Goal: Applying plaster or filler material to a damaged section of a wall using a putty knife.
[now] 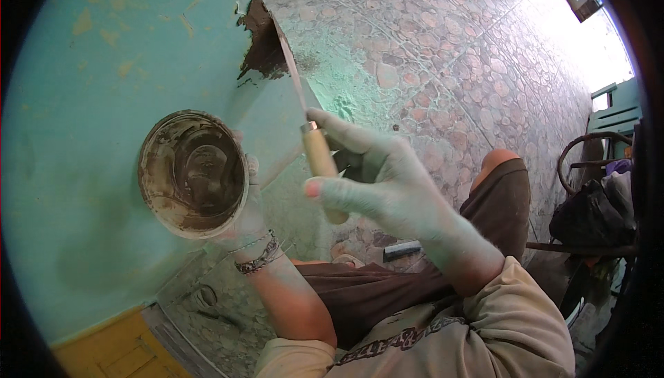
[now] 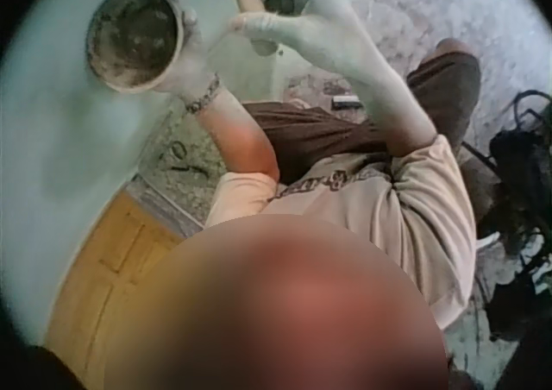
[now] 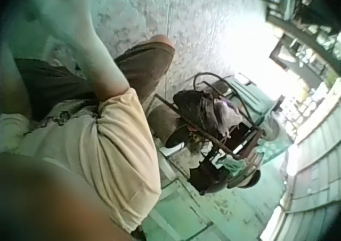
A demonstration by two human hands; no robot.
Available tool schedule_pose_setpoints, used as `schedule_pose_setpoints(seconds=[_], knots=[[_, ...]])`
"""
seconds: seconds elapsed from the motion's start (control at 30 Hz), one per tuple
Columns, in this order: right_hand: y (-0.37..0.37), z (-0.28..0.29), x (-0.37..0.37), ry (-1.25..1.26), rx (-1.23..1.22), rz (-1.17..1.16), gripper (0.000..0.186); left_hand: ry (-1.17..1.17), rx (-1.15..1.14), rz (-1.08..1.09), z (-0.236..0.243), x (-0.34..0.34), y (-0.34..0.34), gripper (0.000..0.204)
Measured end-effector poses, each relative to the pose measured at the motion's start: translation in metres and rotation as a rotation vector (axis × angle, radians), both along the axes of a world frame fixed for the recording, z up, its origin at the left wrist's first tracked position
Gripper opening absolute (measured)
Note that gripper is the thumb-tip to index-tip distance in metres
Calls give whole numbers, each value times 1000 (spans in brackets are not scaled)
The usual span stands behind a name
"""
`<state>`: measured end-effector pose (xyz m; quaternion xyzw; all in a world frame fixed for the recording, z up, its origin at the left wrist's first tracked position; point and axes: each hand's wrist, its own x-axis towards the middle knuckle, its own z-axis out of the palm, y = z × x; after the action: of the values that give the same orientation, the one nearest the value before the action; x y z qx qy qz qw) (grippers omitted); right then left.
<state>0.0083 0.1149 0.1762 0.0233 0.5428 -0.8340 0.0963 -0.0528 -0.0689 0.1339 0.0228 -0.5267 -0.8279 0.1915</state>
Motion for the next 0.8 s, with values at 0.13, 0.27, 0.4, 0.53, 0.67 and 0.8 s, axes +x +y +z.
schedule_pose_setpoints(seconds=[0.13,0.27,0.4,0.53,0.67,0.8], knots=[[-28,-7,1,174,262,-99,76,90,107,-201,-6,1,-13,78],[-35,7,15,201,404,-106,80,155,388,-488,-9,2,-33,76],[-28,-3,36,292,387,-150,79,11,603,-369,-1,4,-33,76],[0,0,15,92,197,-84,77,-32,431,-185,6,5,-22,82],[29,-11,-17,57,67,12,71,14,625,-401,4,7,-26,81],[47,-7,-24,38,76,44,59,52,702,-486,2,7,-29,79]])
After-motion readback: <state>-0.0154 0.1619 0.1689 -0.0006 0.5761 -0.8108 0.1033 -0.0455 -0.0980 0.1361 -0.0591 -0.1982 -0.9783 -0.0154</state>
